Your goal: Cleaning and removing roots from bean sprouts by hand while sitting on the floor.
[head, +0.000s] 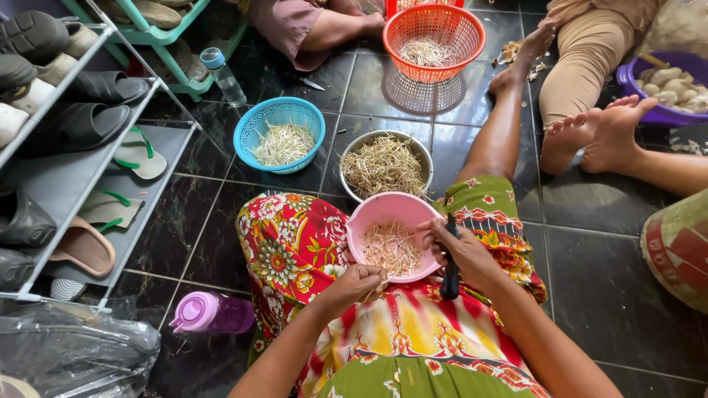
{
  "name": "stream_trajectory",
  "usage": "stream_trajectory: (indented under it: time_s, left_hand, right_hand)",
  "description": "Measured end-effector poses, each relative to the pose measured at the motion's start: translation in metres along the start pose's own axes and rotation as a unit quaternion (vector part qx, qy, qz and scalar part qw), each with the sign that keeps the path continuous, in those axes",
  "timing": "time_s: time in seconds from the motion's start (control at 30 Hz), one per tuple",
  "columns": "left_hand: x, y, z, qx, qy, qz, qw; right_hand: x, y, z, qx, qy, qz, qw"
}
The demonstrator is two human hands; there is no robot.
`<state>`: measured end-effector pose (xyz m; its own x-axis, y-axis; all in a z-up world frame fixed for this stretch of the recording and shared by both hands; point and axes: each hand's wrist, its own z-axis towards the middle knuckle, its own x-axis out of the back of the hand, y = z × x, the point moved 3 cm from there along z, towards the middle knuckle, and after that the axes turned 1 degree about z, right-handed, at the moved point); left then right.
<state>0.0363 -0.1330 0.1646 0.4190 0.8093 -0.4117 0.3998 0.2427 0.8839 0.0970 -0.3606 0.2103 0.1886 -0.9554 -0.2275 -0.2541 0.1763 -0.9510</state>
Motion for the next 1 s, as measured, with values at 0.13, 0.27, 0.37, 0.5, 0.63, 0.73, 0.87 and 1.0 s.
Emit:
stream_trajectory:
  time_s: [0.13,0.27,0.37,0.5,0.63,0.73,0.87,1.0]
  left_hand:
    - [0.006,-0.003,0.003,-0.003,0.018,0.025,1.000]
    - [0.001,-0.004,0.008,-0.013,0.031,0.051,0.998]
    - [-0.006,0.014,0.009,-0.030,0.028,0.082,0.996]
    - [-0.016,0.031,0.002,-0.033,0.002,0.072,0.997]
    - [-0.019,0.033,-0.001,-0.036,-0.009,0.060,0.998]
    - [-0.018,0.032,0.000,-0.041,-0.016,0.047,0.998]
    - [-0.017,0.035,0.001,-0.052,-0.009,0.050,0.997]
    - [-0.017,0.030,-0.002,-0.046,-0.034,0.037,0.998]
  right_hand:
    - [-0.014,-0.008,-0.011,-0.085,-0.023,0.028,0.996]
    - [-0.007,-0.026,-0.027,-0.108,-0.030,0.073,0.991]
    - [-0.012,-0.036,-0.034,-0.040,-0.168,0.016,0.985]
    - [-0.014,-0.033,-0.040,-0.032,-0.219,-0.091,0.971]
    - [-0.016,-0.029,-0.041,-0.049,-0.250,-0.055,0.965]
    - [-0.013,-0.020,-0.038,-0.049,-0.262,-0.043,0.963]
    - [-0.006,-0.014,-0.031,-0.054,-0.270,-0.031,0.961]
    - [-0.004,-0.002,-0.030,-0.062,-0.271,-0.020,0.960]
